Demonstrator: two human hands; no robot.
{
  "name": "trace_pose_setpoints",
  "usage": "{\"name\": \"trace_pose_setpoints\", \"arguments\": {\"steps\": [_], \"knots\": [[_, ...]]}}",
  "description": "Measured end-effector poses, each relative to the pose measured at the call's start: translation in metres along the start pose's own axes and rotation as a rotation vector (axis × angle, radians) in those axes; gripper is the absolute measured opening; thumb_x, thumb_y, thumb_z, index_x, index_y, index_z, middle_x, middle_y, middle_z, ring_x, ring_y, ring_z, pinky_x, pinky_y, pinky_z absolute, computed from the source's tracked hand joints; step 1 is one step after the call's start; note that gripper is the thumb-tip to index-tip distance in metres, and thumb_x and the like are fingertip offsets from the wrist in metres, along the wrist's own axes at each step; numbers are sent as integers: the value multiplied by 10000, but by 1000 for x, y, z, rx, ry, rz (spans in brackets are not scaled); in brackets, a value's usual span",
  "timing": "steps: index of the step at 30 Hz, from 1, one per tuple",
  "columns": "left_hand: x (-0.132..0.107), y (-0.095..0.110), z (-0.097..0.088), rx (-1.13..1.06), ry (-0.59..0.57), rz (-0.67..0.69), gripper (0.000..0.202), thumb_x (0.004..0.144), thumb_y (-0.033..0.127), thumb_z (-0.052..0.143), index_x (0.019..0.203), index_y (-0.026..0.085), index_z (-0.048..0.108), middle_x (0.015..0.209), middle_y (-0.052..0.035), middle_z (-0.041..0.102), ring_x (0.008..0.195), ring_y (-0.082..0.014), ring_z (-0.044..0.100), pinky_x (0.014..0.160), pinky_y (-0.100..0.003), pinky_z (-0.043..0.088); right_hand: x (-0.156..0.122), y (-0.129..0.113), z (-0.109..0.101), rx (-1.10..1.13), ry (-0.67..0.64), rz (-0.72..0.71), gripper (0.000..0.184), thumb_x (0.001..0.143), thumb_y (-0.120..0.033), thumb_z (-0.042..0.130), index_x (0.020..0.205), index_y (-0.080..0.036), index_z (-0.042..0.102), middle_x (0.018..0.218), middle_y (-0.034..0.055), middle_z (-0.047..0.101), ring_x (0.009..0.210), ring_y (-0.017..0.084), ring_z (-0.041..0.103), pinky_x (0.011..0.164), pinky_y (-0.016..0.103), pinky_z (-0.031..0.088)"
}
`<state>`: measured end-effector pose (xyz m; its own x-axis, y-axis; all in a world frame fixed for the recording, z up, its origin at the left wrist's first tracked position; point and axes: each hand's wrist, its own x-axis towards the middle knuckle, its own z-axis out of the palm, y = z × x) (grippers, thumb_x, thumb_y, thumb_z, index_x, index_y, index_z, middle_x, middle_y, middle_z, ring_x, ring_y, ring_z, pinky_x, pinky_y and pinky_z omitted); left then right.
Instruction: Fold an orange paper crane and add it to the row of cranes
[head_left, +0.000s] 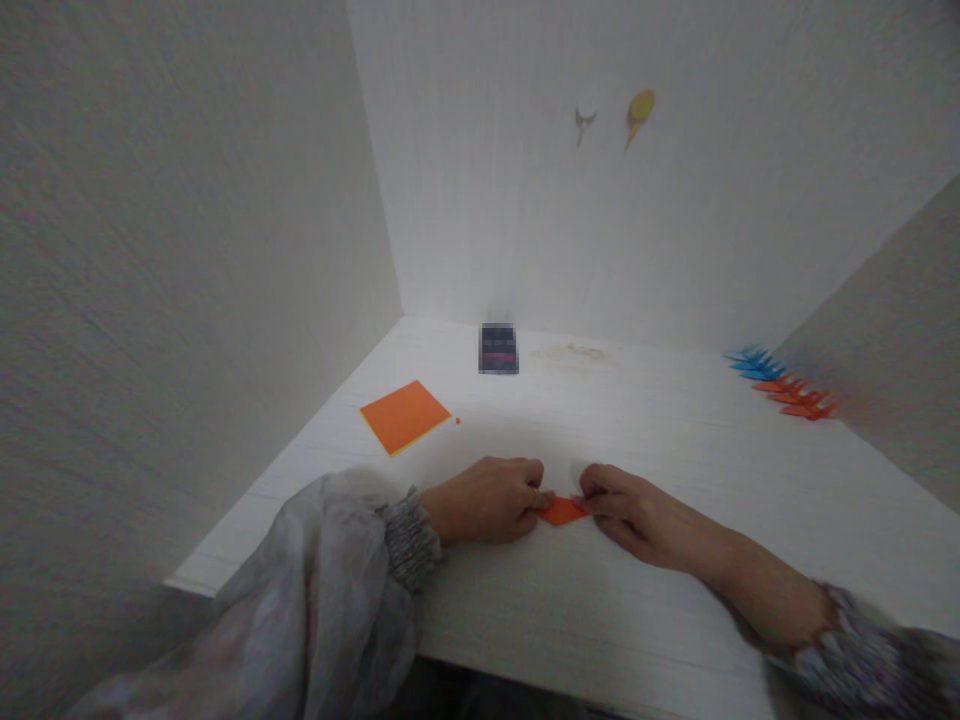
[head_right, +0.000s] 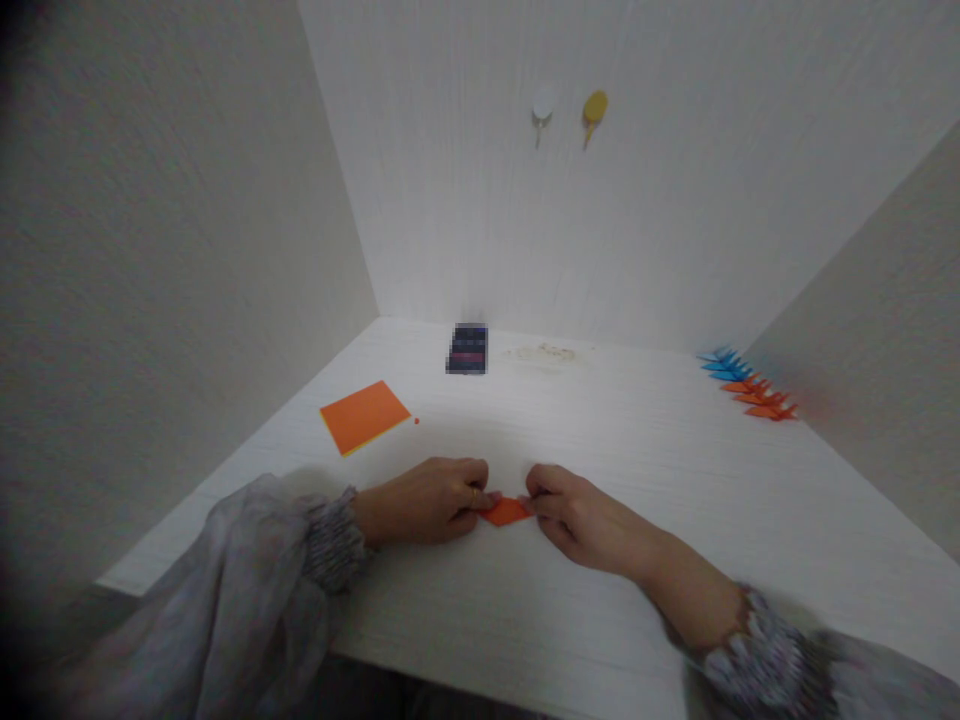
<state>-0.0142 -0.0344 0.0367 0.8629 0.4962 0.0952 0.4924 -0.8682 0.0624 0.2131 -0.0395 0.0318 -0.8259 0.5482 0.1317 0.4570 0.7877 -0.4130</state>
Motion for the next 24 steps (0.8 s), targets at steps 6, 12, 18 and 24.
{"name": "trace_pose_setpoints", "arguments": {"steps": [6, 12, 18, 24], "knots": [[0, 2, -3, 0, 9, -18, 246, 836, 256, 368, 963, 218, 575, 822, -29, 500, 691, -133, 486, 580, -234, 382, -2, 4, 4, -4, 101, -19, 233, 805, -95, 379, 887, -138, 593, 881, 89, 518, 784, 153, 503, 697, 272, 440], [-1, 2, -1, -22, 23, -20, 214, 796, 237, 424, 932, 225, 589, 817, -22, 502, 693, -133, 489, 583, -233, 388, 3, -3, 7, -74, 57, -51, 278, 760, -81, 415, 967, -161, 581, 916, 94, 502, 792, 171, 481, 709, 311, 420], [-1, 1, -3, -135, 5, -59, 193, 745, 170, 461, 866, 185, 611, 779, -17, 513, 692, -123, 502, 635, -225, 408, 8, -7, 7, -40, 37, -12, 252, 773, -76, 402, 906, -153, 602, 870, 79, 483, 767, 158, 472, 696, 293, 417], [1, 5, -6, -128, -3, -95, 154, 718, 165, 467, 779, 155, 607, 754, -25, 511, 686, -134, 502, 623, -238, 416, 8, -7, 6, -21, 23, -4, 268, 768, -64, 404, 920, -161, 603, 846, 67, 467, 753, 151, 465, 684, 284, 415]]}}
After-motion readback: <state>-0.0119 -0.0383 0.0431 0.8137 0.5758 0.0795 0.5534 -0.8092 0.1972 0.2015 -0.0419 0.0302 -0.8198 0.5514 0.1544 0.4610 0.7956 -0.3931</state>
